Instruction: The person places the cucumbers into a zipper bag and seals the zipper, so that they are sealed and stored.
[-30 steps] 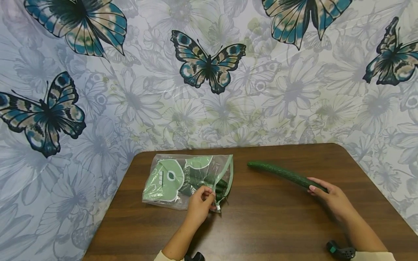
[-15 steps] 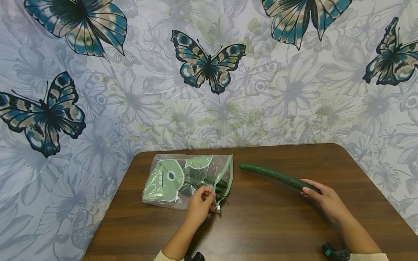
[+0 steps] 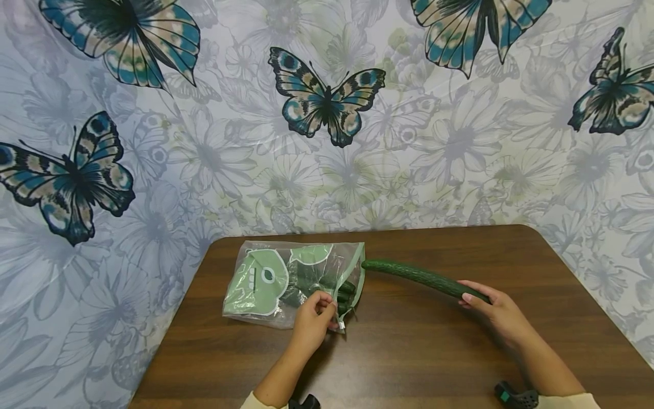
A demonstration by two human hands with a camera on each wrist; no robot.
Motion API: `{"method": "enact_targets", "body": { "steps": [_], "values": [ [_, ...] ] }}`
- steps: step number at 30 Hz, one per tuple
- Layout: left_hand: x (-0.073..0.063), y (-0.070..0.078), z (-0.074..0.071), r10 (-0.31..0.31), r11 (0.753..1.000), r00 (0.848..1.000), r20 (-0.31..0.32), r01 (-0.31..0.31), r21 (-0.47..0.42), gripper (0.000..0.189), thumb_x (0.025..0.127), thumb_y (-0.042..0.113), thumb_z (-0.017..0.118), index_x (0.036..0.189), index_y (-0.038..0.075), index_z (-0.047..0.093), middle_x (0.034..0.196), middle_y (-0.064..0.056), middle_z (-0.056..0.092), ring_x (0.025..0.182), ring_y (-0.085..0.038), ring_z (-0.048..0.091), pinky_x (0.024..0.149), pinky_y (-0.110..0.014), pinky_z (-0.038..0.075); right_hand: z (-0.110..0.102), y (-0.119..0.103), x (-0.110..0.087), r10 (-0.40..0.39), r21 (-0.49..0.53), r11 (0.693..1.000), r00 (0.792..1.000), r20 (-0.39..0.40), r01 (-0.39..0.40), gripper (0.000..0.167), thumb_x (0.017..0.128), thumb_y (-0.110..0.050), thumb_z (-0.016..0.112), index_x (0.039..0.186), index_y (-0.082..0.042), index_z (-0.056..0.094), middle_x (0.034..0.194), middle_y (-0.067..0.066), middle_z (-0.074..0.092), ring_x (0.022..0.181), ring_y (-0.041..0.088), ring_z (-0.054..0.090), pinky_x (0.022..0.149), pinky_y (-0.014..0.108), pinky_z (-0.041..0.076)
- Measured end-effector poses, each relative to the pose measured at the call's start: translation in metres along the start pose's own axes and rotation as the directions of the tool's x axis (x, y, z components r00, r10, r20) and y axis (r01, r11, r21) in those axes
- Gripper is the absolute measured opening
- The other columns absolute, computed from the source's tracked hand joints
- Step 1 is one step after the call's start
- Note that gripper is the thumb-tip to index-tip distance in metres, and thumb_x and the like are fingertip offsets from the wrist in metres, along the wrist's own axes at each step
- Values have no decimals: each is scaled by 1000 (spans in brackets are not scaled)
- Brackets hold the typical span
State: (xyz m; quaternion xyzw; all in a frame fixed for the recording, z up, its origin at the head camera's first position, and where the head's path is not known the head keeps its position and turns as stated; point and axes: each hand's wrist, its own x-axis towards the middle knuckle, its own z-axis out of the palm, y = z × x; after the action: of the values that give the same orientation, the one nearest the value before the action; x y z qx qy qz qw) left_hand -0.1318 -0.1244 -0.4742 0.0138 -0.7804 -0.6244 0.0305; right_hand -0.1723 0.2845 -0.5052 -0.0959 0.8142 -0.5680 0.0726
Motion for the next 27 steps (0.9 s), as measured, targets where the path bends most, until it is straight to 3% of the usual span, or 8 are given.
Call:
{"method": "enact_targets", "body": {
  "steps": [7,27],
  "values": [
    [0,0,0,2,1000,1000,-4,-2,5,7,95,-1,62,98,-7,61,85,-19,63,73,-31,66,63,-45,68,10,-4,4,2,15,1000,1000,19,-2,50,105,-26,55,148,-1,47,125,15,68,105,13,71,89,5,51],
    [0,1,0,5,1000,1000,1,-5,0,7,95,-1,61,98,-7,61,86,-17,63,75,-27,65,64,-44,68,47,-5,15,-9,77,997,999,50,5,49,103,-27,59,146,-3,51,141,27,55,106,18,71,92,9,55]
  ]
}}
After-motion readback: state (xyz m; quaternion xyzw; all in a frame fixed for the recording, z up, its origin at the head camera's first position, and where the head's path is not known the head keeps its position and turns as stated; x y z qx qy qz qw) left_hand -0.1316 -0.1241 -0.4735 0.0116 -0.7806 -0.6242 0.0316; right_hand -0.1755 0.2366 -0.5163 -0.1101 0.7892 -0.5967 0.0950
